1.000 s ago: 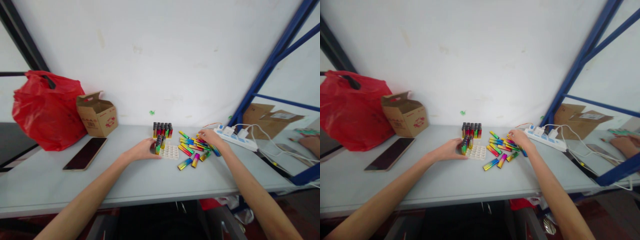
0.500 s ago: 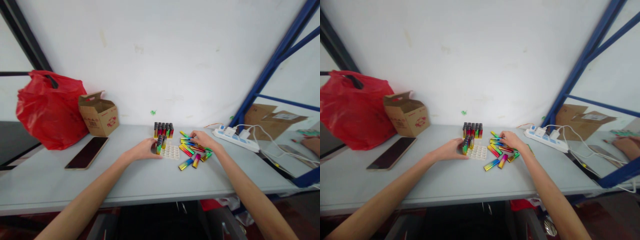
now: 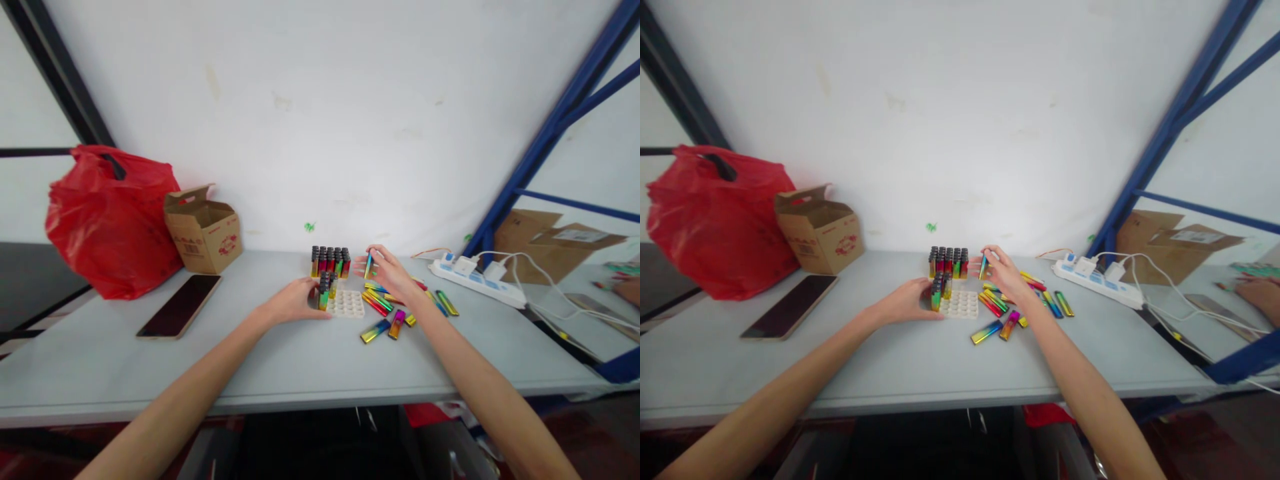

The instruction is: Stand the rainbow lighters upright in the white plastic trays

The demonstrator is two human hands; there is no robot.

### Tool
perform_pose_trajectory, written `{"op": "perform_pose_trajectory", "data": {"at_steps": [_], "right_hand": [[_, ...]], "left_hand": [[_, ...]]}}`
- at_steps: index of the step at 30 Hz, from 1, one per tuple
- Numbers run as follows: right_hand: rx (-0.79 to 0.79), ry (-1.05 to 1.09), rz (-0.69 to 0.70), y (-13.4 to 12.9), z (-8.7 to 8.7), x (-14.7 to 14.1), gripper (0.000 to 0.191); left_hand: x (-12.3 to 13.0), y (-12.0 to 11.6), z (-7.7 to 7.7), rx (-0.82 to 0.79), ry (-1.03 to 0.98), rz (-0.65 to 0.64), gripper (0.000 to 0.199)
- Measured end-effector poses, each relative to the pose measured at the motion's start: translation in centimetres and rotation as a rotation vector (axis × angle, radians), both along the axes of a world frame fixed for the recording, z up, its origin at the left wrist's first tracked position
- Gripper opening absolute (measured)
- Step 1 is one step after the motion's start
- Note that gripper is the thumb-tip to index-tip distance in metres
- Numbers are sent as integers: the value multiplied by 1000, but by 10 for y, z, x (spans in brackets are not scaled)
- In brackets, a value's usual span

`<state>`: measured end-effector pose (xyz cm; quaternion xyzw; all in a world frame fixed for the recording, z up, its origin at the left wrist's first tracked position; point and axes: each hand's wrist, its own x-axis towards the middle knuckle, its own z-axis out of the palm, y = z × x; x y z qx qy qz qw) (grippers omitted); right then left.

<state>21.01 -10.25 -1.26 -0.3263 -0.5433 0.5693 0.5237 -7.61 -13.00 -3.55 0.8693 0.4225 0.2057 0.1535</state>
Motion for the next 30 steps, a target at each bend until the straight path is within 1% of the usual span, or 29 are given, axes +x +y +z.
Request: {"op": "perform_pose_trajectory", "data": {"at_steps": [3, 5, 6, 8, 12, 15, 17, 21, 23, 25, 27, 30], "right_hand": [[-41, -42, 75, -12, -6, -12, 45], [-41, -143, 43, -16, -12, -17, 45], [-24, -206, 2, -17, -15, -19, 46], [58, -342, -105, -18, -20, -24, 48], [304, -595, -322, -22, -26, -33, 53], [383, -687, -449, -23, -27, -36, 48], [399, -706, -478, -23, -27, -36, 44], [425, -739, -458, -24, -26, -34, 43], [431, -739, -413, -26, -25, -33, 45], [439, -728, -337, -29, -23, -33, 47], [498, -746, -274, -32, -21, -34, 47], [651, -828, -242, -34, -20, -36, 50]], "left_hand": [[2, -2, 0, 5, -3, 4, 59], [3, -3, 1, 0, -12, 4, 60], [4, -4, 1, -4, -21, 2, 61], [4, -4, 1, -12, -37, -2, 61], [5, -4, 1, -21, -34, -4, 61], [5, -4, 1, -12, -38, -4, 62], [5, -4, 0, -8, -43, -5, 62], [5, -3, 0, -8, -31, -11, 62], [5, -3, 0, -8, -30, -17, 61], [5, -3, 0, -13, -38, -20, 61], [5, -3, 0, -21, -46, -21, 62], [4, -2, -1, -19, -47, -21, 63]]}}
